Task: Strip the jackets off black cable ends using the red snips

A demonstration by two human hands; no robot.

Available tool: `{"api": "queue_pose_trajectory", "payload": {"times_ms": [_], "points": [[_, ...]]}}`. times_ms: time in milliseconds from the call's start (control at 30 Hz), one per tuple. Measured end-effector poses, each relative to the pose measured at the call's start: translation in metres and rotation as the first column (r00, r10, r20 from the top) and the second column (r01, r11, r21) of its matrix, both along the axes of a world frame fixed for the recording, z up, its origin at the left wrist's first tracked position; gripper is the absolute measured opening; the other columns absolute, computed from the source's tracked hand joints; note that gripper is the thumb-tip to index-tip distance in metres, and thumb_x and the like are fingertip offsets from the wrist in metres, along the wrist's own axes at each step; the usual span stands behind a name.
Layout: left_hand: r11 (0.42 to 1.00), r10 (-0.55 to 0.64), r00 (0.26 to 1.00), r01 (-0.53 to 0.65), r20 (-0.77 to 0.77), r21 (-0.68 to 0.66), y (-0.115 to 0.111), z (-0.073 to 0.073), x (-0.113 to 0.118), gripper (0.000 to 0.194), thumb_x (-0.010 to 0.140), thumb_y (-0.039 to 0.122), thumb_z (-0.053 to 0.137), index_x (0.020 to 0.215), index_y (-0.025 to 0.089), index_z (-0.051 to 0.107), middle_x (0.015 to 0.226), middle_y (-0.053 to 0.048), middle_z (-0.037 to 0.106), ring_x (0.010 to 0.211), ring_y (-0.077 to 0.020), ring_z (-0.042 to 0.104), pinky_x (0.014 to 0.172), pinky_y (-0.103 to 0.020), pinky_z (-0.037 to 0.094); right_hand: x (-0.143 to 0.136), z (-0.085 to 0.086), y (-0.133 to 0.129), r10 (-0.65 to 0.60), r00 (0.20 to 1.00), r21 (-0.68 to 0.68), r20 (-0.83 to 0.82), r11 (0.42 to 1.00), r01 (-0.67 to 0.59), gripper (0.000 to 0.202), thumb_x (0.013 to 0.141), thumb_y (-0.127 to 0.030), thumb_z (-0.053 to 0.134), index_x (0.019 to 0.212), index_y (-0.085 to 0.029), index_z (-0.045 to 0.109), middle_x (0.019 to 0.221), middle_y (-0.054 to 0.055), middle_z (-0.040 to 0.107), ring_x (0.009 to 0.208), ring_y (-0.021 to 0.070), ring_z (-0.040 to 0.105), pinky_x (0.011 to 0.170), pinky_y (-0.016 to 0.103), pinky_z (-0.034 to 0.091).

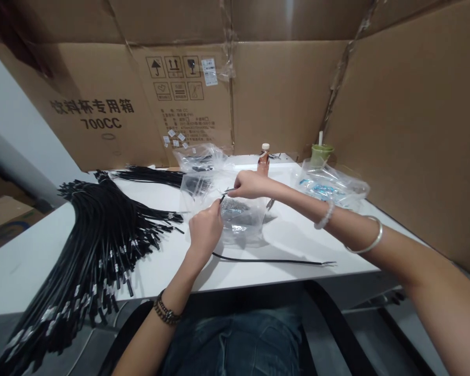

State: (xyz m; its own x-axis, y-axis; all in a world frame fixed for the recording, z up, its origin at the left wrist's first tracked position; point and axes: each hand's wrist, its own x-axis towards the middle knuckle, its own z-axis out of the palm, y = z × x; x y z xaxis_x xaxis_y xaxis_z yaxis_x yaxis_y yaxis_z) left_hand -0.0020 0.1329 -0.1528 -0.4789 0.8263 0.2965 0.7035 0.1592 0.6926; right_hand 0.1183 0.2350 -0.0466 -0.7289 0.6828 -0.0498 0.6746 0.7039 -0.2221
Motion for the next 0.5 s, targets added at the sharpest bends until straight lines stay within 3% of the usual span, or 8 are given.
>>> {"api": "queue_pose_trajectory", "payload": {"times_ms": [100,233,367,500], "points": [[0.999,0.002,0.995,-0.006,-0.099,-0.046,0.001,0.001,0.001,0.025,0.095,0.028,0.055,0.117,0.017,0.060,0.091,-0.003,0.065,0.083,-0.0183,0.063,0.083,-0.042,0.051,-0.009,0.005,0.005,0.007,0.998,-0.028,0.067,1.000,-0.006,0.032,0.089,-0.037,0.060,0.069,-0.013,0.064,0.060,0.000,0.053,0.052,0.0105,0.043,0.051,0.026,0.028],[0.995,-0.007,0.980,-0.013,-0.201,-0.099,0.003,0.004,0.001,0.027,0.096,0.030,0.054,0.118,0.017,0.060,0.096,-0.004,0.067,0.087,-0.0190,0.065,0.084,-0.043,0.053,-0.020,0.000,0.016,0.007,0.986,-0.065,0.168,0.998,0.004,0.028,0.093,-0.038,0.061,0.080,-0.013,0.062,0.069,-0.002,0.058,0.057,0.0102,0.051,0.055,0.024,0.043],[0.988,-0.028,0.953,-0.020,-0.302,-0.154,0.007,0.011,0.001,0.029,0.095,0.031,0.055,0.120,0.016,0.059,0.100,-0.005,0.067,0.089,-0.0195,0.066,0.083,-0.043,0.054,-0.028,-0.005,0.027,-0.013,0.973,-0.073,0.232,0.997,0.031,0.029,0.096,-0.041,0.058,0.093,-0.012,0.063,0.084,0.002,0.063,0.070,0.0133,0.061,0.065,0.029,0.053],[0.975,-0.054,0.902,-0.044,-0.429,-0.217,0.014,0.021,0.002,0.030,0.095,0.031,0.057,0.120,0.015,0.059,0.102,-0.006,0.067,0.090,-0.0194,0.067,0.082,-0.042,0.056,-0.035,0.003,0.032,-0.034,0.959,-0.094,0.280,0.994,0.063,0.029,0.096,-0.040,0.058,0.104,-0.013,0.063,0.100,0.005,0.065,0.085,0.0175,0.064,0.075,0.035,0.055]]}}
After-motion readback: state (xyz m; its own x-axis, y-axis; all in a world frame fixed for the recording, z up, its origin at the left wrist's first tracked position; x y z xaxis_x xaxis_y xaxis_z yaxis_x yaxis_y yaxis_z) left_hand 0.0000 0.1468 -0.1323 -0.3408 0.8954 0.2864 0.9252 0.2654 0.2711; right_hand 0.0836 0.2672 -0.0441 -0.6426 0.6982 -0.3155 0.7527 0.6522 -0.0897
